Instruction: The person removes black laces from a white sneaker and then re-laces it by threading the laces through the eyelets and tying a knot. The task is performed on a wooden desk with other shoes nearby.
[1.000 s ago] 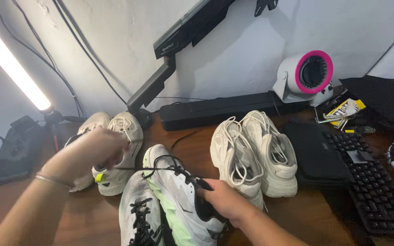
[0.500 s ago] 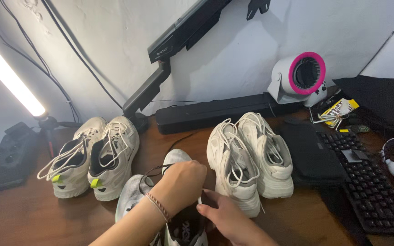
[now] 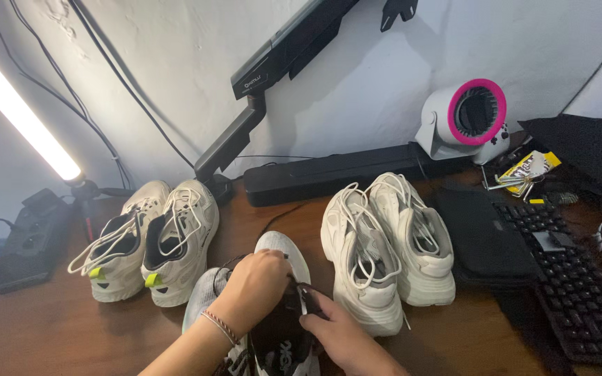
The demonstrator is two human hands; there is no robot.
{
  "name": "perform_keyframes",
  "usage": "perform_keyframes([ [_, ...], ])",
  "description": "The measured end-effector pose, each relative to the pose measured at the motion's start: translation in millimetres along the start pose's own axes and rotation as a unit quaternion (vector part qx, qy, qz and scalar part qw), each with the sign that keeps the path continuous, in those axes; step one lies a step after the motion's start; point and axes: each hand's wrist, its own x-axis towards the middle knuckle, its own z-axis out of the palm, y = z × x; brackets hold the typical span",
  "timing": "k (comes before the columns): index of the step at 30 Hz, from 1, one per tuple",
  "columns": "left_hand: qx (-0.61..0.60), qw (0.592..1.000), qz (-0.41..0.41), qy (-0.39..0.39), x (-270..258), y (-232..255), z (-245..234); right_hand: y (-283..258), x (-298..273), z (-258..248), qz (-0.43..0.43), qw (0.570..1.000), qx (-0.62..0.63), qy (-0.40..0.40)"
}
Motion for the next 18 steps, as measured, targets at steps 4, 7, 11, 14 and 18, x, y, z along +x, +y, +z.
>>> perform_keyframes([
  [4, 0.105, 0.988, -0.046, -0.107, 10.1, -6.5, 1.0, 11.6, 7.0, -3.3, -0.036, 0.999, -0.003, 0.003],
  [7, 0.173, 0.977, -0.117, -0.045, 28.0, -35.0, -18.4, 21.7, 8.2, -9.9, -0.015, 0.998, -0.036, 0.045],
  [11, 0.116, 0.921, -0.309, 0.206, 46.5, -89.3, -71.2, 28.3, 8.6, -24.1, -0.010, 0.996, -0.060, 0.066],
  [14, -0.046, 0.894, -0.399, 0.198, 44.5, -117.7, -116.9, 28.0, 8.1, -28.8, -0.013, 0.998, 0.020, 0.057],
  [18, 0.108, 0.918, -0.383, -0.004, 33.2, -99.4, -138.5, 19.1, 1.5, -30.8, -0.002, 0.998, -0.049, 0.045],
])
